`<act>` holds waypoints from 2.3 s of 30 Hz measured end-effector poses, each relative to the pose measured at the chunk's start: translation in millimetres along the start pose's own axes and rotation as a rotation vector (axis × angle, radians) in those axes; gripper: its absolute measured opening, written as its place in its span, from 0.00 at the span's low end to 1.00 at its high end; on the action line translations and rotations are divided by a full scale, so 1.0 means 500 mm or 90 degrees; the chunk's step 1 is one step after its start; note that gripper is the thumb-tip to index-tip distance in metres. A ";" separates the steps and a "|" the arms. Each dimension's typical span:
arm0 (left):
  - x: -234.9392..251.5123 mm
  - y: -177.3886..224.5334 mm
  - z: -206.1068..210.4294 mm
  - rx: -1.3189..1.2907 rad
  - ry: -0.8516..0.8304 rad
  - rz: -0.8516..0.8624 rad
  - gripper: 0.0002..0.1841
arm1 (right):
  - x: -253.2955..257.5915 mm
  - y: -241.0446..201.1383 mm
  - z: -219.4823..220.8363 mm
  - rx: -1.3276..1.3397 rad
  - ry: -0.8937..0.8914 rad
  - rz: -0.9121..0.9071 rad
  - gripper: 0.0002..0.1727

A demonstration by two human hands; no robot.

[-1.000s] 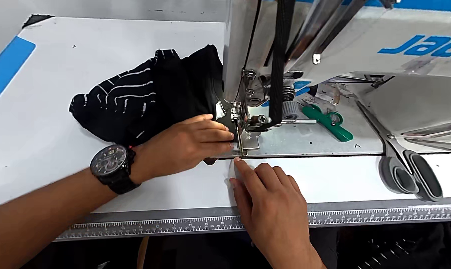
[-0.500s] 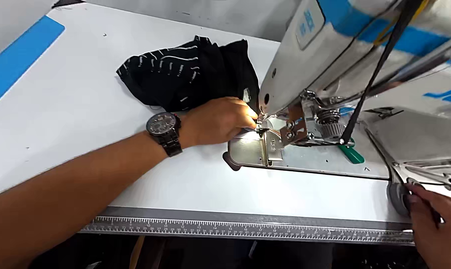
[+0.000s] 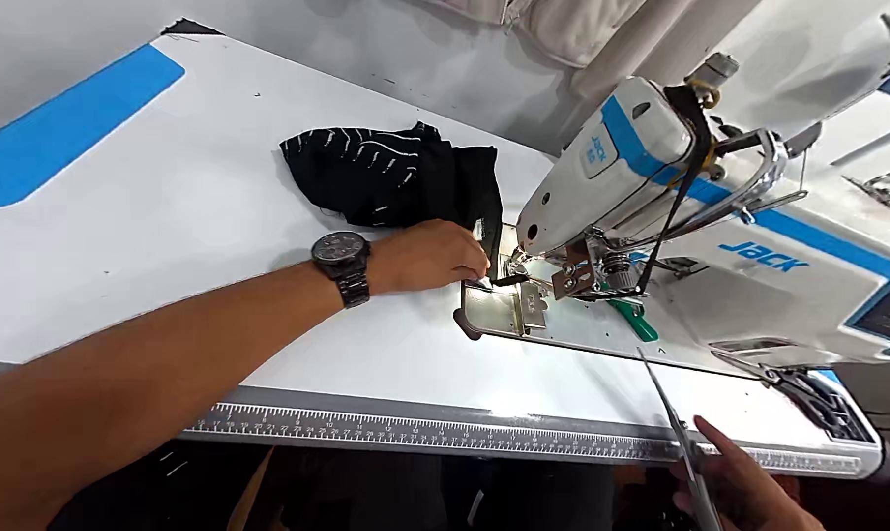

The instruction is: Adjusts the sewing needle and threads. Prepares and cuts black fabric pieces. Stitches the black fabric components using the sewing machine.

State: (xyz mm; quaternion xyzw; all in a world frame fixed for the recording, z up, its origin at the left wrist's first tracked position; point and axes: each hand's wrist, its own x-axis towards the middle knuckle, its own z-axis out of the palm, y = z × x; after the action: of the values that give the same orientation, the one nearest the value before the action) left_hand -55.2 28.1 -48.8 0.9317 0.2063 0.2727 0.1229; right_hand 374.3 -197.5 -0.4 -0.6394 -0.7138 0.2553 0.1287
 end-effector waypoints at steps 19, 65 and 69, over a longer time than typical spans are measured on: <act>-0.015 -0.006 -0.021 -0.089 -0.026 -0.035 0.09 | 0.233 -0.226 0.051 0.199 -0.319 0.067 0.32; -0.020 0.007 -0.050 0.208 -0.074 -0.006 0.18 | 0.361 -0.256 0.186 0.270 0.285 -0.039 0.17; -0.018 0.007 -0.055 0.222 -0.075 -0.016 0.19 | 0.255 -0.246 0.163 0.120 0.432 -0.109 0.12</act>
State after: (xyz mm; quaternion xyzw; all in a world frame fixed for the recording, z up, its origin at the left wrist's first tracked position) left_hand -76.5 24.3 -29.3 0.9506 0.2541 0.1764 -0.0251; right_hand 209.5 -95.3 -21.5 -0.6109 -0.6547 0.0819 0.4376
